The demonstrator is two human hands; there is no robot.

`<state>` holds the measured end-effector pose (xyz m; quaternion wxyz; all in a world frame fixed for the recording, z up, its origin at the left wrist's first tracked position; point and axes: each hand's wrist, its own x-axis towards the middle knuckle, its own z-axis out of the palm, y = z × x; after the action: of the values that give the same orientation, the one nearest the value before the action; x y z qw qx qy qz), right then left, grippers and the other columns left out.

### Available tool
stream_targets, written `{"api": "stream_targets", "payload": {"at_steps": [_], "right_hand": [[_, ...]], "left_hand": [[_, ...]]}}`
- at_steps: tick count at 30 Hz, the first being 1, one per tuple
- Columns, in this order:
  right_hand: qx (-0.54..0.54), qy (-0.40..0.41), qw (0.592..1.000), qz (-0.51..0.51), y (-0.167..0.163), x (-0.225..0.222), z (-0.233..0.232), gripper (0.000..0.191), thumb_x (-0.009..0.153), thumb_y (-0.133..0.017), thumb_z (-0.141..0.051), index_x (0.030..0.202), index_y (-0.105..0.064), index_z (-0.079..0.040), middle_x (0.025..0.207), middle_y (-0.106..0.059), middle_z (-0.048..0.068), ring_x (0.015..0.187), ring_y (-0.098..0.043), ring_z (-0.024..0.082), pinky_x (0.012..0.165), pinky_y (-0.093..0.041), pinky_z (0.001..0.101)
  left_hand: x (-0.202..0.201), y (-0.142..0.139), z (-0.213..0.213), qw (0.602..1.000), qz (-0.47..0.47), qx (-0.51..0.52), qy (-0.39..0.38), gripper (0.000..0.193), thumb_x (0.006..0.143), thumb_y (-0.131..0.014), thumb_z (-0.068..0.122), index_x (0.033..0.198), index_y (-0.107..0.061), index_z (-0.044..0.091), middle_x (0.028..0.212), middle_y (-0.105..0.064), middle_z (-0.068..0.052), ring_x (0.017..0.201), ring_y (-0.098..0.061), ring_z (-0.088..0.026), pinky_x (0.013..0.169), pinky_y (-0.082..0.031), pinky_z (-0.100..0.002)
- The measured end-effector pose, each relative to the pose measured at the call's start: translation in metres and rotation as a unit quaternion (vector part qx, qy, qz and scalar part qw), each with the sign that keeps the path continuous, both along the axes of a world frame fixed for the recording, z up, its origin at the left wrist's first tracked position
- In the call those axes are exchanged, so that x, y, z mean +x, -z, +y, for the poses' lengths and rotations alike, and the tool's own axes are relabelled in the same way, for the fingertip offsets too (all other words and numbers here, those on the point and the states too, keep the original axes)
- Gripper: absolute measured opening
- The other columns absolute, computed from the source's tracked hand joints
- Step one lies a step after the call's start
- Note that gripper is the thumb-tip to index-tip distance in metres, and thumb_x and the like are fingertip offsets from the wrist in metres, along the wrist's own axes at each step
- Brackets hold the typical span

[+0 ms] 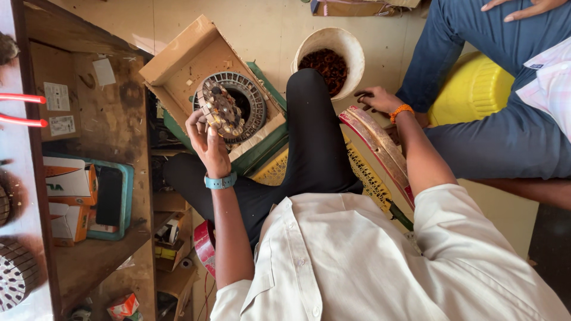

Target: The person inserts small rectangular blocks into slots on a circular metal component and then uses pliers to press down on the slots. The person works with the component on a wooden board while sitting in a workshop.

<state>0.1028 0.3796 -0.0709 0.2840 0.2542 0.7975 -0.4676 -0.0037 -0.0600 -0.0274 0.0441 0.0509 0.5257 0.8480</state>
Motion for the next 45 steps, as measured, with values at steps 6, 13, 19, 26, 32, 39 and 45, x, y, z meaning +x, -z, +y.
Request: {"api": "stream_targets", "payload": {"at_steps": [6,13,19,26,32,39,45], "right_hand": [[-0.016,-0.031,0.997,0.074,0.009,0.002,-0.001,0.038,0.103,-0.061,-0.021,0.135,-0.067,-0.001,0.119,-0.074,0.013,0.101,-0.066,0.021,0.089,-0.052,0.0317],[0.026,-0.082,0.995,0.057,0.006,-0.001,0.002,0.038,0.102,-0.062,-0.018,0.136,-0.065,0.0,0.121,-0.073,0.014,0.107,-0.068,0.02,0.093,-0.051,0.0336],[-0.049,0.101,0.966,0.231,-0.075,-0.016,0.004,0.023,0.112,-0.059,-0.014,0.13,-0.068,-0.002,0.11,-0.07,0.01,0.092,-0.064,0.012,0.075,-0.048,0.0258],[-0.217,0.054,0.874,0.432,-0.129,-0.057,-0.142,0.018,0.112,-0.057,-0.01,0.126,-0.065,-0.002,0.118,-0.071,0.008,0.103,-0.07,0.015,0.09,-0.059,0.0311],[-0.064,-0.149,0.835,0.526,-0.133,-0.093,-0.23,0.028,0.106,-0.068,-0.025,0.125,-0.069,-0.003,0.115,-0.072,0.011,0.107,-0.071,0.022,0.092,-0.058,0.0337],[-0.07,-0.089,0.855,0.505,-0.119,-0.109,-0.251,0.033,0.102,-0.074,-0.036,0.113,-0.071,-0.006,0.103,-0.07,0.008,0.094,-0.071,0.019,0.08,-0.057,0.031],[-0.177,-0.023,0.877,0.447,-0.095,-0.115,-0.248,0.035,0.101,-0.075,-0.038,0.111,-0.067,-0.006,0.1,-0.068,0.002,0.089,-0.062,0.011,0.077,-0.05,0.0255]], "left_hand": [[0.018,-0.001,-0.003,0.992,0.006,-0.124,-0.027,0.046,0.1,-0.064,0.023,0.14,-0.051,0.003,0.132,-0.06,-0.011,0.124,-0.059,-0.021,0.109,-0.048,-0.037],[0.019,-0.007,0.005,0.998,-0.001,-0.038,0.049,0.043,0.103,-0.066,0.025,0.138,-0.054,0.004,0.126,-0.062,-0.008,0.118,-0.059,-0.017,0.105,-0.051,-0.036],[0.017,-0.009,0.004,0.997,0.013,-0.045,0.063,0.041,0.102,-0.07,0.024,0.137,-0.054,0.007,0.128,-0.057,-0.005,0.118,-0.057,-0.015,0.104,-0.049,-0.033],[0.007,-0.023,0.003,0.993,-0.02,0.005,0.117,0.039,0.1,-0.072,0.018,0.131,-0.049,0.011,0.125,-0.059,-0.004,0.111,-0.058,-0.013,0.091,-0.052,-0.029],[0.002,-0.046,0.012,0.99,-0.088,0.003,0.106,0.034,0.099,-0.071,0.015,0.127,-0.051,0.014,0.113,-0.058,0.0,0.09,-0.054,-0.007,0.06,-0.036,-0.019],[-0.009,-0.055,0.006,0.985,-0.129,0.0,0.115,0.03,0.102,-0.067,0.015,0.125,-0.048,0.015,0.108,-0.055,0.002,0.084,-0.05,-0.002,0.053,-0.031,-0.016],[-0.019,-0.045,0.008,0.988,-0.021,-0.047,0.144,0.036,0.108,-0.069,0.013,0.133,-0.044,0.011,0.117,-0.051,-0.001,0.105,-0.051,-0.009,0.09,-0.049,-0.024]]}}
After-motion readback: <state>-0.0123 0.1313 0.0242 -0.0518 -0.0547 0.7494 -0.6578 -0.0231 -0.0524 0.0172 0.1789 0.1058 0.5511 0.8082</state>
